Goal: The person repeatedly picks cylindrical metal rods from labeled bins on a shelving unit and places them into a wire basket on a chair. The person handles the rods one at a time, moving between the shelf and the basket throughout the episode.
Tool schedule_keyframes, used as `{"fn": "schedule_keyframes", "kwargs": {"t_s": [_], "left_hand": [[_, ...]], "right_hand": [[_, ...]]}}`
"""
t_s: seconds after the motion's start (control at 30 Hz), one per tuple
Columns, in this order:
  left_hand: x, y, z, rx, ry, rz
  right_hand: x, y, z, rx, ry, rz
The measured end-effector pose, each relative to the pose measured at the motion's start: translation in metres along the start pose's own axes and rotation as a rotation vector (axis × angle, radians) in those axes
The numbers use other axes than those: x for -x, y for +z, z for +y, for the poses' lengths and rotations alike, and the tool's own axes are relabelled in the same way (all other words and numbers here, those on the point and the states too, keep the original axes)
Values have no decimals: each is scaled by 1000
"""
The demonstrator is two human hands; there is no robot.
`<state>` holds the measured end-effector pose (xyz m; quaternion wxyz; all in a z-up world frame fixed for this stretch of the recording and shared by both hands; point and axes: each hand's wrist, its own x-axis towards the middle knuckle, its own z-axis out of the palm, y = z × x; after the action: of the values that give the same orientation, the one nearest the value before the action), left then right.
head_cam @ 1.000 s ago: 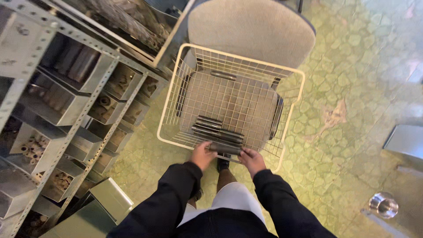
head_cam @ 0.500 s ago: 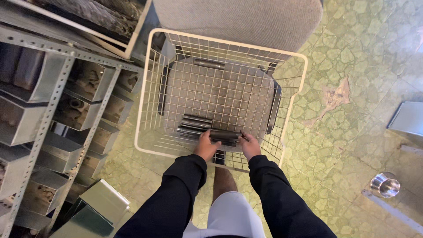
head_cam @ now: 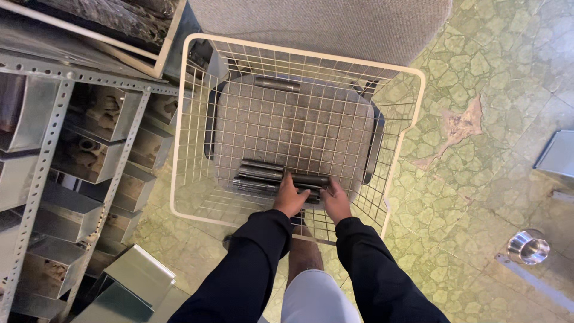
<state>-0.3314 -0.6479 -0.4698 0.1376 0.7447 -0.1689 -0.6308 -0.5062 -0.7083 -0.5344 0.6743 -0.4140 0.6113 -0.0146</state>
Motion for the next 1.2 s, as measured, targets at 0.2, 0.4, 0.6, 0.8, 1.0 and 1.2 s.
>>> {"fn": "schedule_keyframes", "kwargs": {"t_s": [0.2, 0.4, 0.6, 0.8, 1.0, 1.2], "left_hand": [[-5, -1, -8, -89, -16, 23], [5, 6, -20, -117, 36, 61], [47, 5, -54, -71, 160, 177], [119, -27, -63, 308, 276, 187], [198, -60, -44, 835, 285, 212], [322, -105, -13, 1258, 387, 131]], "right_hand": [[-11, -1, 2, 171, -6, -34], [-32, -3, 28, 433, -64, -7], [-17, 17, 12, 535, -96, -50], [-26, 1, 27, 501, -95, -65], [41, -6, -44, -23, -34, -83], [140, 3, -145, -452, -42, -417]]}}
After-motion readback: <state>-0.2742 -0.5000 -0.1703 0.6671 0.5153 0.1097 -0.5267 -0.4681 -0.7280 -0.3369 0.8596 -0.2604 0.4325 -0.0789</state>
